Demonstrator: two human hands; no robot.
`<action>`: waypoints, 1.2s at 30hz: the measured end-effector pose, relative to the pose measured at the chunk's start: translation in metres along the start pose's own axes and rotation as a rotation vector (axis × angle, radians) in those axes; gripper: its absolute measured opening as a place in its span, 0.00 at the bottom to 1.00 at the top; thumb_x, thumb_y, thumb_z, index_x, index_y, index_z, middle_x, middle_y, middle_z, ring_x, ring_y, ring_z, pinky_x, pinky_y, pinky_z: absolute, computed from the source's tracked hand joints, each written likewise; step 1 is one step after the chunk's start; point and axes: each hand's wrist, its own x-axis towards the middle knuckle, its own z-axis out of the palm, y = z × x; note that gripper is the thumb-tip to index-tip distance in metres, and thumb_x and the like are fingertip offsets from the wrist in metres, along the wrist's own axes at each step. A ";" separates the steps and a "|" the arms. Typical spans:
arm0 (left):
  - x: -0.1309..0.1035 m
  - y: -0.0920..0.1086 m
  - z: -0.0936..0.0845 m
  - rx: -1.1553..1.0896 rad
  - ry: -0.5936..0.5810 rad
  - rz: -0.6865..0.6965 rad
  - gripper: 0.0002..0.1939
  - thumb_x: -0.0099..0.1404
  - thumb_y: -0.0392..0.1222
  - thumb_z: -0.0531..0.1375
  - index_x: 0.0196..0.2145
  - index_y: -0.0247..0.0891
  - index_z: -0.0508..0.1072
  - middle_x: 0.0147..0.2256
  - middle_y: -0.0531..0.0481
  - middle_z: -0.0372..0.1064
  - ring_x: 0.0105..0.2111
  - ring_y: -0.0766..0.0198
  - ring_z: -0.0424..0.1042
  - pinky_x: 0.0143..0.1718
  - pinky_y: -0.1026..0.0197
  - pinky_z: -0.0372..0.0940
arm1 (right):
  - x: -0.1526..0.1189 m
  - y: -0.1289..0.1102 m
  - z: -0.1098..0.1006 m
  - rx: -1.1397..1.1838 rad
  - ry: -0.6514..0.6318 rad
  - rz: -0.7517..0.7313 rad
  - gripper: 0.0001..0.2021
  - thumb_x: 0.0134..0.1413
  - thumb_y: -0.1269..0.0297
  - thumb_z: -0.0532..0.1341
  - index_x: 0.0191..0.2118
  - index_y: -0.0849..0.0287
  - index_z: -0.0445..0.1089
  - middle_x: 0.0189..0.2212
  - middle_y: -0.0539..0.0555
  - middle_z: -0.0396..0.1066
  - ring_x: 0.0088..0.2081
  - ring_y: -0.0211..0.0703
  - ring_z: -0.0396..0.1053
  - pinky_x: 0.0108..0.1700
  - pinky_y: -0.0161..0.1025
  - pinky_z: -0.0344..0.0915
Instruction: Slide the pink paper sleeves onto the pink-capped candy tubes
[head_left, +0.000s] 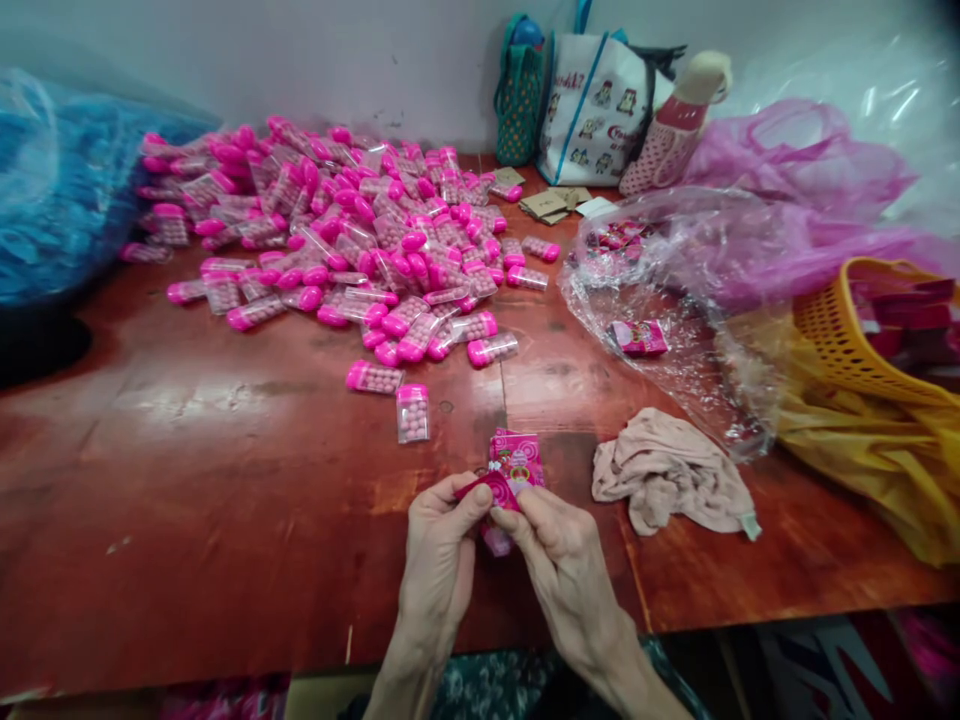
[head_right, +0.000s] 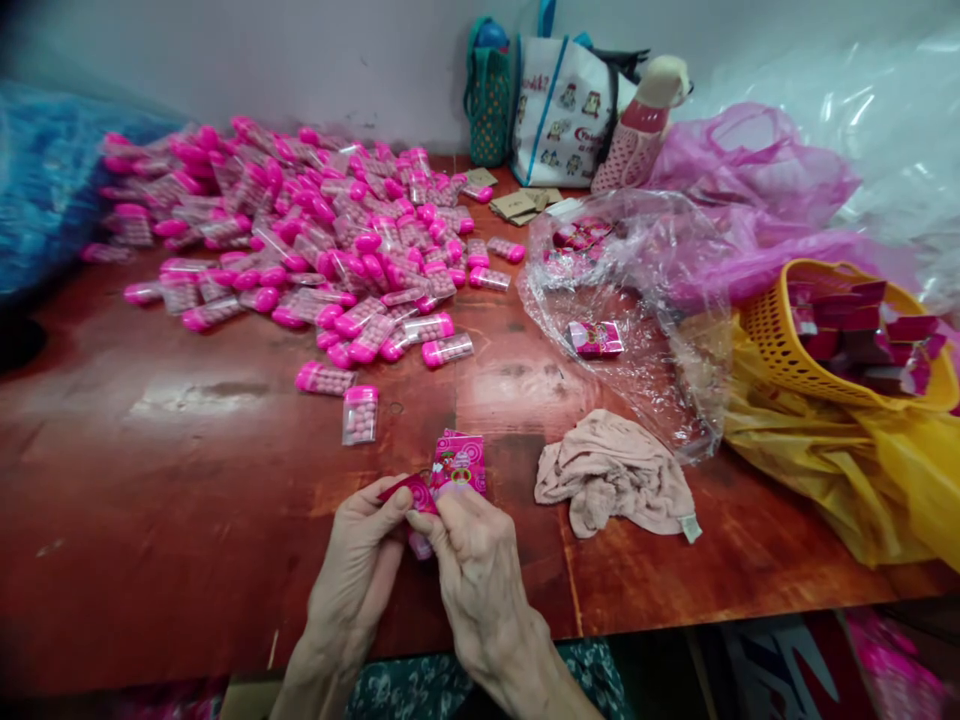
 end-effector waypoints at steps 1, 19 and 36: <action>0.000 -0.001 0.001 -0.006 0.009 0.007 0.08 0.43 0.37 0.69 0.21 0.32 0.74 0.19 0.53 0.69 0.17 0.70 0.65 0.21 0.67 0.62 | 0.001 0.000 0.001 -0.005 0.008 -0.004 0.18 0.62 0.65 0.51 0.19 0.57 0.55 0.18 0.46 0.56 0.20 0.35 0.56 0.23 0.32 0.51; 0.012 0.007 -0.010 0.086 0.070 0.245 0.04 0.51 0.35 0.66 0.28 0.36 0.78 0.24 0.54 0.71 0.26 0.70 0.67 0.31 0.69 0.63 | 0.007 0.005 -0.003 0.341 -0.067 0.258 0.06 0.56 0.66 0.58 0.36 0.59 0.71 0.32 0.51 0.72 0.34 0.40 0.69 0.37 0.34 0.64; 0.000 0.007 -0.015 0.353 -0.034 0.405 0.20 0.49 0.29 0.66 0.39 0.41 0.69 0.34 0.53 0.71 0.33 0.66 0.70 0.33 0.65 0.67 | 0.005 0.004 -0.001 0.132 -0.013 0.046 0.13 0.60 0.68 0.53 0.27 0.59 0.69 0.26 0.53 0.70 0.29 0.41 0.66 0.33 0.35 0.62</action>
